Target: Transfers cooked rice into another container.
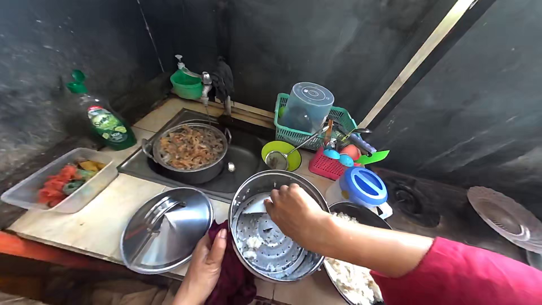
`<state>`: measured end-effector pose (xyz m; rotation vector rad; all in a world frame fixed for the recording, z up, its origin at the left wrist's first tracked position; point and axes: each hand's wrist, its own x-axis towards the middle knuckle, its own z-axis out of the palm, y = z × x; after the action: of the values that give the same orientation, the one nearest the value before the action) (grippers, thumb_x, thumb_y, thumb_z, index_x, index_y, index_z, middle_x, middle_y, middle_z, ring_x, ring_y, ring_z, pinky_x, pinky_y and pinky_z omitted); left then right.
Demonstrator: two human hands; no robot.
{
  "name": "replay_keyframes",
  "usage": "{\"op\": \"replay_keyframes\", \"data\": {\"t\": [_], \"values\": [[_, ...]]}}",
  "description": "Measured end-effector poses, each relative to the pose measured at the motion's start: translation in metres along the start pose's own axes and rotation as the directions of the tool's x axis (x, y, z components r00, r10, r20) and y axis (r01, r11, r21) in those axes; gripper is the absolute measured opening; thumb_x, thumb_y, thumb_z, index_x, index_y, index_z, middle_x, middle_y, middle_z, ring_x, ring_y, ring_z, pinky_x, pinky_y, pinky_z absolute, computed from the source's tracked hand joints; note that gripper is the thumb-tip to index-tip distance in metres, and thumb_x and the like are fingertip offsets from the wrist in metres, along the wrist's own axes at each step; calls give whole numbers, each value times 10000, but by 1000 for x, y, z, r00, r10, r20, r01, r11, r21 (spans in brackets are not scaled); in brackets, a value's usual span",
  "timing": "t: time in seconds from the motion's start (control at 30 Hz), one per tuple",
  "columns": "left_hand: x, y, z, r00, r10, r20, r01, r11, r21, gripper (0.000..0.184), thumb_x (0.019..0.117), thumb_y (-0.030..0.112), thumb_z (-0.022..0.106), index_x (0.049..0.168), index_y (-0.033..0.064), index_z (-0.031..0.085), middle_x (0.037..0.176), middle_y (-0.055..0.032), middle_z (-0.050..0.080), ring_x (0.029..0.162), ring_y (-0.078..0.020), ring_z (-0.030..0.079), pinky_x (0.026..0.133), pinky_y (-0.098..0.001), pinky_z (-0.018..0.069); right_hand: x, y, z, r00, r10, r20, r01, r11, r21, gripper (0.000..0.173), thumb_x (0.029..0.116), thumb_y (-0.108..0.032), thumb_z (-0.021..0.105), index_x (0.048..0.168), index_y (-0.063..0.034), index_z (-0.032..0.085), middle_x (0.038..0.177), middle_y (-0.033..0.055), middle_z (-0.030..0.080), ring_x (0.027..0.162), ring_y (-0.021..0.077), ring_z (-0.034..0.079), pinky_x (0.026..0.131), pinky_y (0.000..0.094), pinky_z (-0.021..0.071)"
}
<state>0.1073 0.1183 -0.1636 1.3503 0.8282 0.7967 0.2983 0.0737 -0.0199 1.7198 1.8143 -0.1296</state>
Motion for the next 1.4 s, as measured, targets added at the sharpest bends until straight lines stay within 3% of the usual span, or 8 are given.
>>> {"op": "replay_keyframes", "data": {"t": [0.13, 0.27, 0.47, 0.63, 0.8, 0.97, 1.13, 1.4], "values": [[-1, 0, 0, 1000, 1, 0, -1, 1000, 21, 590, 1020, 518, 501, 1216, -26, 616, 1035, -4, 729, 997, -10, 686, 929, -199, 561, -18, 14, -5, 981, 14, 193, -18, 1000, 19, 99, 915, 68, 582, 961, 49, 667, 910, 180, 647, 789, 335, 661, 630, 470, 528], [-2, 1, 3, 999, -28, -35, 30, 998, 57, 611, 1006, 523, 502, 1237, -34, 601, 1038, 5, 722, 992, 15, 676, 923, -183, 553, -57, 25, -9, 896, -137, 422, 139, 990, 26, 127, 946, 30, 536, 912, 24, 658, 820, 190, 634, 761, 372, 648, 629, 527, 499], [-1, 0, 1, 999, -33, -30, 34, 998, 51, 616, 1005, 532, 507, 1235, -32, 602, 1039, 3, 721, 988, 9, 678, 919, -194, 560, -41, 48, -34, 959, -103, 266, 106, 994, 3, 197, 1011, -176, 568, 885, -76, 682, 751, 108, 617, 711, 303, 634, 594, 485, 477], [-2, 3, 0, 999, -33, -15, 34, 998, 53, 612, 1011, 506, 507, 1251, -52, 579, 1063, 6, 714, 1001, 23, 669, 934, -177, 547, -1, 37, -45, 973, -34, 229, 50, 997, -65, 133, 970, 21, 545, 912, 12, 665, 790, 143, 618, 734, 308, 636, 586, 450, 477], [-4, 3, -1, 999, -30, -18, 31, 996, 86, 646, 1001, 556, 506, 1230, -41, 593, 1022, 31, 717, 968, 44, 668, 902, -164, 555, -22, 29, -31, 940, -192, 280, 215, 975, -51, 148, 953, -59, 588, 825, -38, 659, 712, 107, 584, 654, 281, 607, 543, 442, 450], [-4, 2, -2, 999, -46, -22, 48, 994, 98, 728, 968, 655, 509, 1245, -12, 597, 1040, 43, 714, 987, 42, 665, 912, -173, 554, -24, 38, -33, 905, -226, 360, 278, 956, -98, 134, 957, -41, 589, 861, -24, 682, 760, 127, 622, 718, 309, 630, 632, 492, 480], [-7, 6, 0, 999, -19, -42, 23, 995, 97, 638, 1001, 568, 513, 1208, -30, 591, 1016, 57, 702, 970, 60, 655, 909, -159, 549, 10, 47, -33, 913, -200, 356, 292, 929, -227, 95, 935, -14, 621, 916, 1, 713, 890, 150, 674, 911, 324, 642, 950, 580, 421], [-10, 10, 2, 999, 4, -40, -1, 997, 73, 541, 1039, 488, 497, 1192, -22, 590, 1027, 64, 691, 979, 53, 648, 921, -169, 547, 2, 57, 3, 914, -404, 36, 405, 914, -33, 298, 1002, -351, 622, 839, -126, 729, 710, 55, 636, 730, 260, 628, 812, 543, 462]]}}
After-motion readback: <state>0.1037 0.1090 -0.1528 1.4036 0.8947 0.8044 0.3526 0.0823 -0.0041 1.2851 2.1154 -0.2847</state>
